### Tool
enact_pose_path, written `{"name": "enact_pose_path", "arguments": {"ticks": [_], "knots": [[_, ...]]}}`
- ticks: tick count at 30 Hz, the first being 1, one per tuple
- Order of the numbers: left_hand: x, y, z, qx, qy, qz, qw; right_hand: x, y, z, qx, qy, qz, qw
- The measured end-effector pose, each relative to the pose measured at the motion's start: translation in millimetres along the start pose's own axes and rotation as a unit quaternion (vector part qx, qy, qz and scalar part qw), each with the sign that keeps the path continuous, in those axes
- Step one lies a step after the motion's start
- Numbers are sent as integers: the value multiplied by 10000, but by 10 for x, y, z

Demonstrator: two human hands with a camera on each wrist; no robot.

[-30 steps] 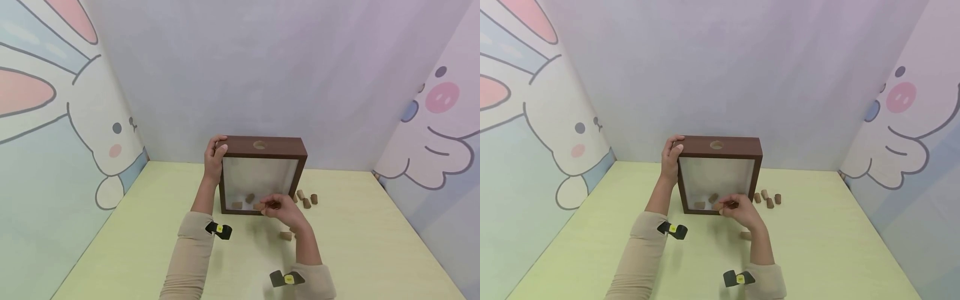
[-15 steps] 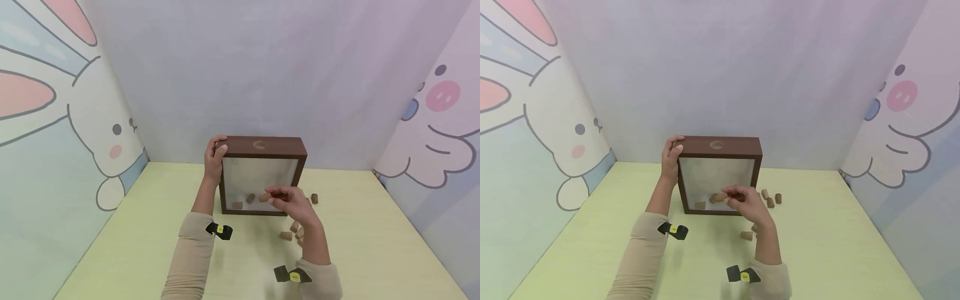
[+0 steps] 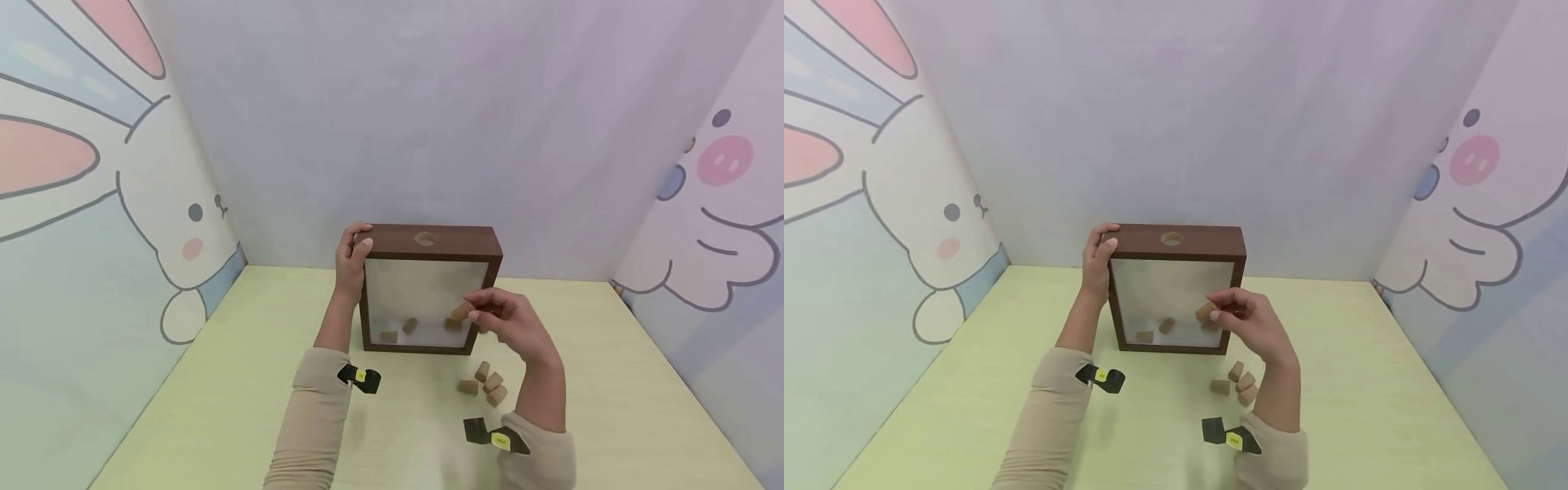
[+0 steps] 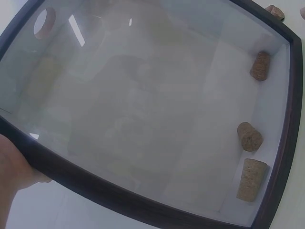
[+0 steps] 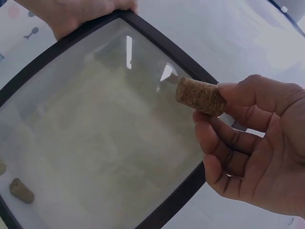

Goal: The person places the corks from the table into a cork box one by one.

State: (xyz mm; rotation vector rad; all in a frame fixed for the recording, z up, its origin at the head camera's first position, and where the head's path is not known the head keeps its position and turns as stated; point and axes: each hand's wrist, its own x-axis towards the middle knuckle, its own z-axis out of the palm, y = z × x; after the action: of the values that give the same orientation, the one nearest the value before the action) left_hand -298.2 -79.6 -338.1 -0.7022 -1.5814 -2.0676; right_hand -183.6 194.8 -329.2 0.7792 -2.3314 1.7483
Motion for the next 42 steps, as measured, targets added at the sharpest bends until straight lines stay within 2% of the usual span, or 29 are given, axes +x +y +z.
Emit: {"name": "enact_pose_path", "arguments": {"ticks": [9,13,16,21,25,29,36,42], "knots": [[-15,15,-2,-11,-51,-40,10000,58,-236,-246,-68,329,-357,9988],[-25,52,2,-19,-108,-147,9998,112,-303,-322,-3,239,-529,9983],[-37,139,28,27,-148,-144,9998,171,-359,-353,38,157,-580,9982],[-68,296,82,68,-123,-80,9999,270,-472,-389,87,-21,-477,9988],[-82,320,91,48,-104,-107,9999,343,-563,-422,-39,-160,-367,9992],[-88,306,87,56,-91,-100,9999,429,-631,-458,-268,-265,-312,9988],[-5,0,0,-56,-40,-45,10000,596,-691,-501,-246,-639,-237,9974],[-8,10,13,38,7,-62,10000,739,-719,-495,-449,-819,-147,9955]]}}
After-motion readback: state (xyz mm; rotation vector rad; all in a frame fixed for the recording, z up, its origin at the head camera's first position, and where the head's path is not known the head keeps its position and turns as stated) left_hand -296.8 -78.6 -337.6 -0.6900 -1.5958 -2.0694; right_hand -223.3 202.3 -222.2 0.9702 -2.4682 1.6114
